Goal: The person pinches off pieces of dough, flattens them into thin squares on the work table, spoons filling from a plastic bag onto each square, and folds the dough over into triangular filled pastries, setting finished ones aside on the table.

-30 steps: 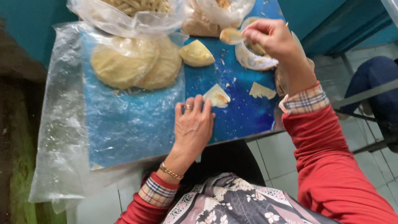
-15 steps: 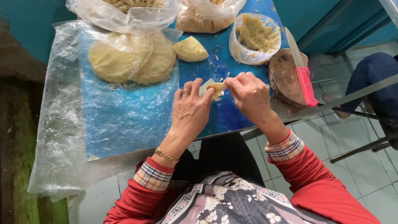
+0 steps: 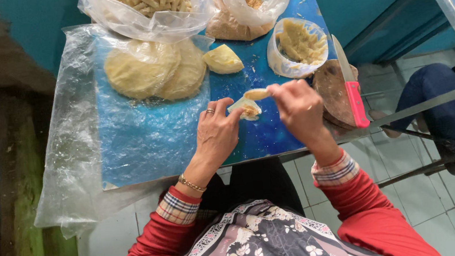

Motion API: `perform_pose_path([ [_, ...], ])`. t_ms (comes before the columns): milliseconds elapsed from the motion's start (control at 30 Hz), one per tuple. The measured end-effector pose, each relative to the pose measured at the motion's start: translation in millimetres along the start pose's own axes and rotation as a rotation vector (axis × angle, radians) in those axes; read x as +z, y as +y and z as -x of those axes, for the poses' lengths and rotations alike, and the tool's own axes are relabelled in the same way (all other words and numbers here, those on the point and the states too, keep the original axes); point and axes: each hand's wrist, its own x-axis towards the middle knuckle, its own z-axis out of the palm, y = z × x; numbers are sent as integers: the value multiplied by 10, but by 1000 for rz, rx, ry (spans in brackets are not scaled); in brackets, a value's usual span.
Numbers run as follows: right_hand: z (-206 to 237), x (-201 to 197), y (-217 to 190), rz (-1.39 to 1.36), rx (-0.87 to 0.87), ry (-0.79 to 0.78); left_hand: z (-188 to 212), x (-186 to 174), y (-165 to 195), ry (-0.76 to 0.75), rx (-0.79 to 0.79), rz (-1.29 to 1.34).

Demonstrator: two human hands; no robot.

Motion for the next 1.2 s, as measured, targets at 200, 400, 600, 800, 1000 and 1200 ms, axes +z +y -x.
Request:
perform_pose_path([
  [200,-762,263,949,-113,152,79,22,-24,-21,32,-105,-9],
  [400,-1787,1301,1584,281,117,-14,0,-34,-28,52,-165,-140],
  [600,-1147,925,929,213,-33,162,-21,41,-40,57,-200,-185],
  [800,131,253,-112,-101,448,-312,-50,163,-13,12,-236,-170],
  [1000,379,375,-185,-325,629,-261,-76,231,34,1,-254,-110],
  [1200,395,398,-159,-500,677,-268,-121,221,86,-1,-235,-11],
])
